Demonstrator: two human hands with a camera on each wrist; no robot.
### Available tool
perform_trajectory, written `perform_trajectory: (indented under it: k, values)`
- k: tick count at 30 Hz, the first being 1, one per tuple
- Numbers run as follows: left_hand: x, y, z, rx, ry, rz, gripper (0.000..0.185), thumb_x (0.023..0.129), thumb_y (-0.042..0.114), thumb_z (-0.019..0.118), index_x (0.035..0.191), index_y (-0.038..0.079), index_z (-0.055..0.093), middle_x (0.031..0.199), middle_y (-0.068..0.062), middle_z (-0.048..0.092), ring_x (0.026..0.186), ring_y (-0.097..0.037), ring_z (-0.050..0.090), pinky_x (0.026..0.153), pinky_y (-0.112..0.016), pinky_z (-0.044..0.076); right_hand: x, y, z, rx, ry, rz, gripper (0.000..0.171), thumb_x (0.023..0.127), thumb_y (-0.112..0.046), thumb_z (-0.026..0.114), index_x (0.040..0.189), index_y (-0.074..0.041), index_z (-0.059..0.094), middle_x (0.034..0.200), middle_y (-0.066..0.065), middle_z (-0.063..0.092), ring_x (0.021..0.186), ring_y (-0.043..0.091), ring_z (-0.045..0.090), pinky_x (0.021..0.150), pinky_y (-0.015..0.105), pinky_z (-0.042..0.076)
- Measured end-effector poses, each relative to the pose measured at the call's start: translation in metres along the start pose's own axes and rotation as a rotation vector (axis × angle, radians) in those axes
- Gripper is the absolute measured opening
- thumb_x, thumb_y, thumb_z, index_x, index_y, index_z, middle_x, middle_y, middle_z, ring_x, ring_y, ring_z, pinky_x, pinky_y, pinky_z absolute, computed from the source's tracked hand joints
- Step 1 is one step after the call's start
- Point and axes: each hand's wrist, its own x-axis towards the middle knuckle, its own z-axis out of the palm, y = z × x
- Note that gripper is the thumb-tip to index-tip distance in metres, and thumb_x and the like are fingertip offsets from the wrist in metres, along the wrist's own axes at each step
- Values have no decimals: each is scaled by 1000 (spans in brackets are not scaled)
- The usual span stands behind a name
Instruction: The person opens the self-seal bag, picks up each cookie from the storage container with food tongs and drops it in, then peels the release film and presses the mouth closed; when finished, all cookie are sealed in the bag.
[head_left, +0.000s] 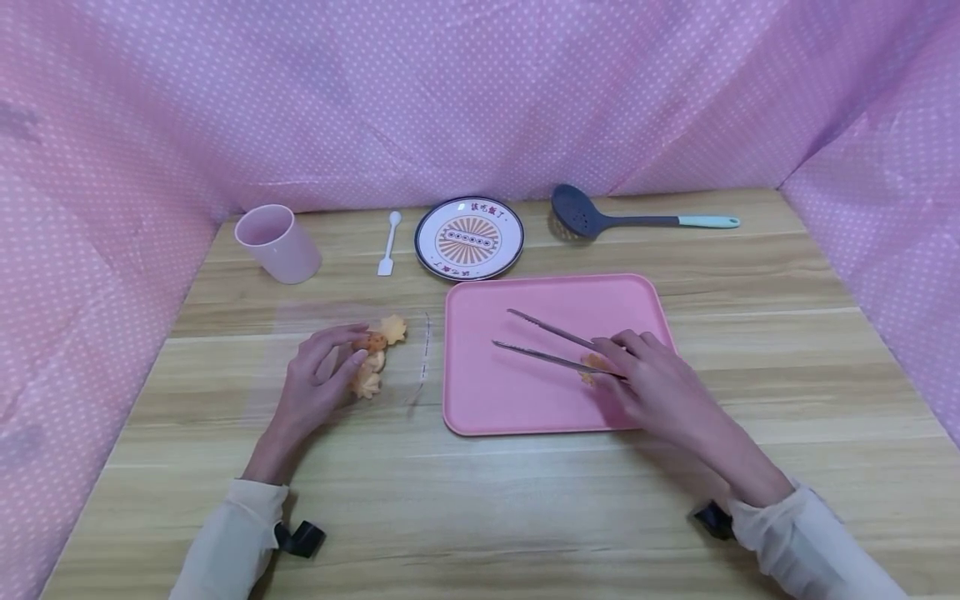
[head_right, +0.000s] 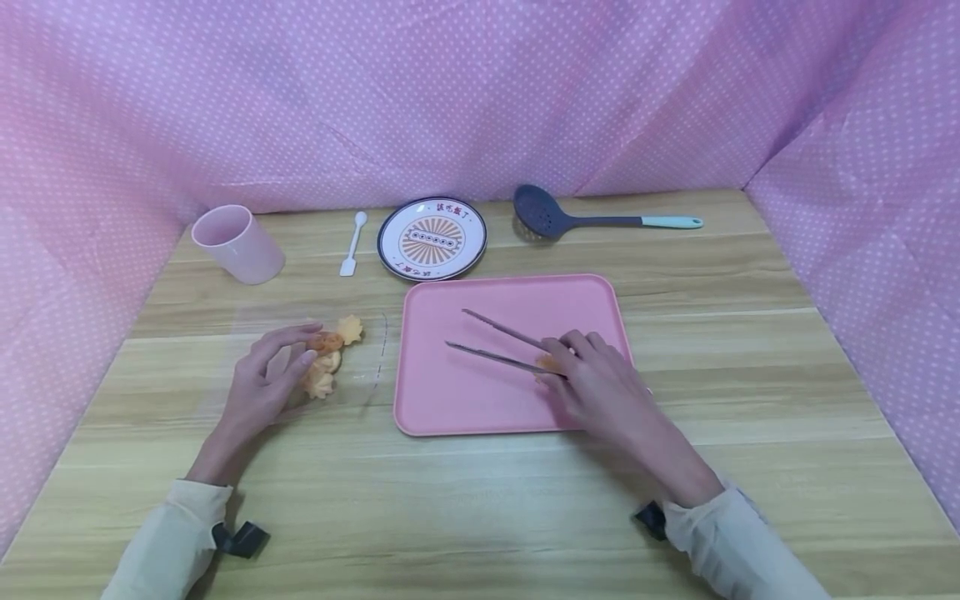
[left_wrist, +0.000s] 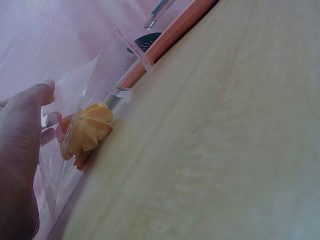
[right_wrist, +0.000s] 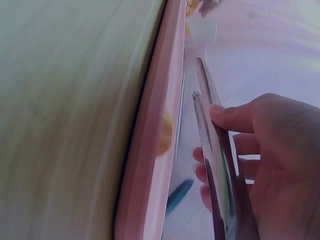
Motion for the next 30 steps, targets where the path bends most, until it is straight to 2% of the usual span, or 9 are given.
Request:
perform_trajectory:
  k: [5, 13, 18, 24, 30]
  values:
    - [1, 1, 1, -5, 8, 16, 34, 88, -13, 73, 117, 4, 73, 131, -14, 69, 128, -26, 56, 111, -30, 32, -17, 14, -8, -16, -12, 10, 45, 86, 0, 79, 130, 1, 67, 112, 17, 64, 97, 34, 59, 79, 49, 52]
    - [0, -1, 0, 4, 5, 7, 31, 90, -11, 72, 116, 6, 73, 131, -12, 69, 129, -19, 55, 111, -30, 31, -38, 33, -11, -47, 64, -45, 49, 81, 4, 78, 129, 0, 68, 110, 14, 65, 97, 34, 60, 76, 50, 52]
    - [0, 0, 0, -7, 12, 21, 33, 88, -13, 72, 116, 5, 74, 131, -12, 69, 128, -21, 55, 111, -30, 31, -47, 42, -14, -58, 107, -73, 52, 77, 3, 78, 128, -2, 68, 110, 14, 65, 95, 35, 60, 74, 52, 53]
    - [0, -1, 1, -24, 25, 31, 35, 85, -16, 74, 114, 3, 74, 128, -16, 70, 126, -20, 57, 110, -30, 32, -56, 50, -15, -58, 131, -99, 53, 73, 4, 81, 125, 0, 70, 110, 13, 65, 94, 34, 61, 72, 51, 53]
    - [1, 0, 1, -31, 20, 24, 33, 87, -15, 72, 114, 4, 74, 128, -15, 70, 127, -21, 56, 110, -30, 32, -68, 59, -17, -54, 141, -110, 57, 71, 4, 83, 127, 2, 69, 110, 10, 66, 94, 29, 60, 71, 47, 50]
